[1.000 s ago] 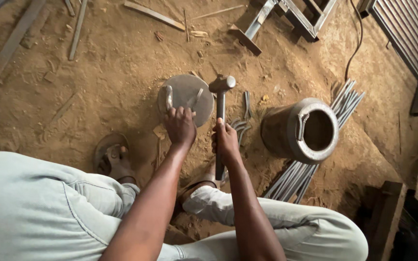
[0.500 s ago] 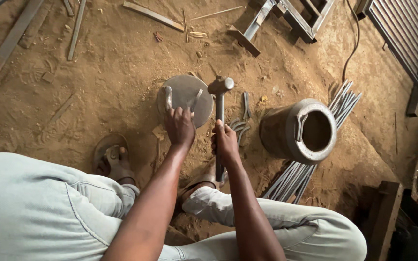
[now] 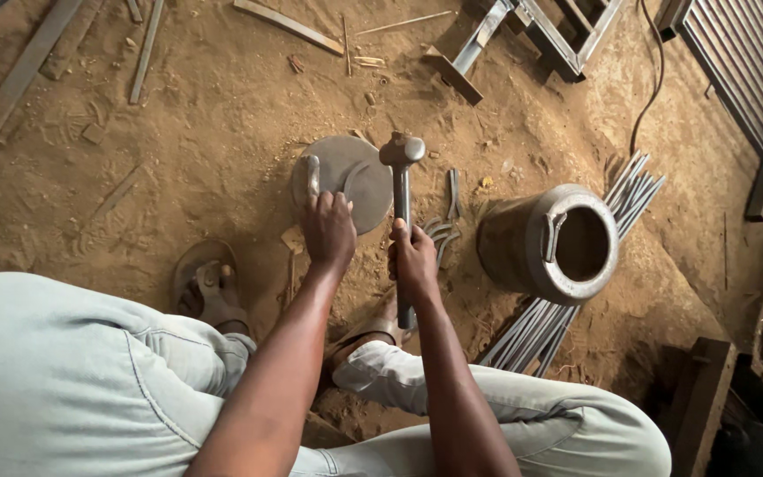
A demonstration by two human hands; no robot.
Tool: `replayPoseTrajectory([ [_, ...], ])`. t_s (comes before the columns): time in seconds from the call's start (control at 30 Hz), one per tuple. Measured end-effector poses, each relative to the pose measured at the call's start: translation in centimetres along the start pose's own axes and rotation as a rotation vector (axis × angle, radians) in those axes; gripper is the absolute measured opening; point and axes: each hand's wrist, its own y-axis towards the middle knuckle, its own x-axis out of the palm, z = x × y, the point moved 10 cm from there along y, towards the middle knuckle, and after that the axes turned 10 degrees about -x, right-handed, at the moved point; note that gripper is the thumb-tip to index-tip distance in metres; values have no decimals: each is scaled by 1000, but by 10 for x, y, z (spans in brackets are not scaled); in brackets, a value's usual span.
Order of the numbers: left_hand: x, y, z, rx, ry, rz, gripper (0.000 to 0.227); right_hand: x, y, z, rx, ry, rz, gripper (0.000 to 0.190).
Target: The person sits on the floor and uses a hammer to bend metal rods into curved shapes on a circular metal plate. They repeatedly pick up rods, hammer them into a curve, and place the finished pieces aside.
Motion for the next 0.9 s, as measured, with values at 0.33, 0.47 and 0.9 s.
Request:
replayPoseTrajectory([
  [0.33,-9,6,5,48,-80,163,15,-9,3,-69,-627,126,107,34],
  [0.47,-13,-4,2,60,-113,190,13,17,11,-45,-536,-564,57,35],
  [0.9,-5,3,-2,60,-170,191,12,-35,9,-101,-697,236,163,35],
])
